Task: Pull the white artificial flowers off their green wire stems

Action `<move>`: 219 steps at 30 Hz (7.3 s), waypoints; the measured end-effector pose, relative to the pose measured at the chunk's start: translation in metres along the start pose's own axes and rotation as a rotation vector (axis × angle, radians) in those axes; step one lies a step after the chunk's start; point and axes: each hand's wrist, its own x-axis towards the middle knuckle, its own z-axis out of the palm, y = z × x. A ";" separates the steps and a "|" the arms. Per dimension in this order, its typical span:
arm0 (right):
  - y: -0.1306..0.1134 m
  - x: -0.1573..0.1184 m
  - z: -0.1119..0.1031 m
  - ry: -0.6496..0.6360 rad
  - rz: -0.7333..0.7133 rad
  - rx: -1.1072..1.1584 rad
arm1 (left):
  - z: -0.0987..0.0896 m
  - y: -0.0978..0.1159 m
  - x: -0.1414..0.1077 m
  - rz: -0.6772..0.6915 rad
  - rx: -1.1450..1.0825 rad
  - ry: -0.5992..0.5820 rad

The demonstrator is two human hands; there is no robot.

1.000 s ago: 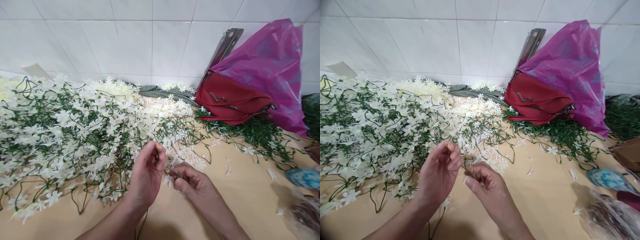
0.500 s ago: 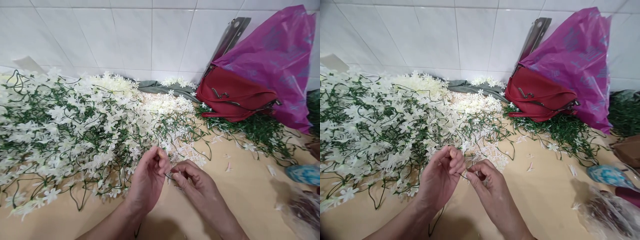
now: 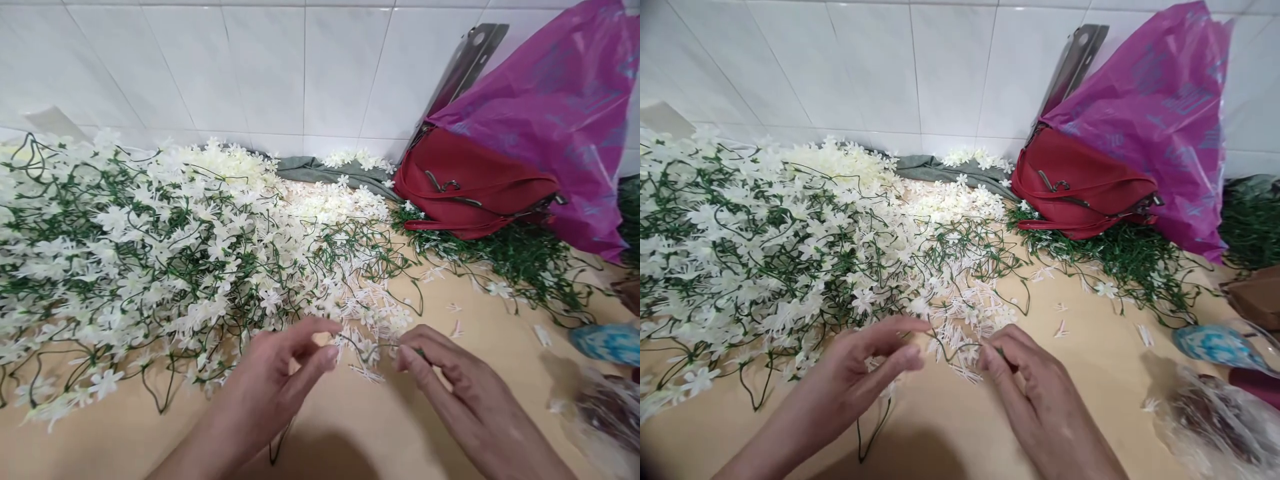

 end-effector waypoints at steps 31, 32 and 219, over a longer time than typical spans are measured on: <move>0.026 0.068 0.034 0.249 -0.035 -0.106 | 0.029 -0.042 -0.001 0.223 0.514 0.273; 0.025 0.065 0.031 0.254 -0.029 -0.033 | 0.032 -0.040 0.005 0.191 0.406 0.301; 0.034 0.061 0.064 0.047 0.177 0.586 | 0.046 -0.066 0.029 0.354 0.287 0.345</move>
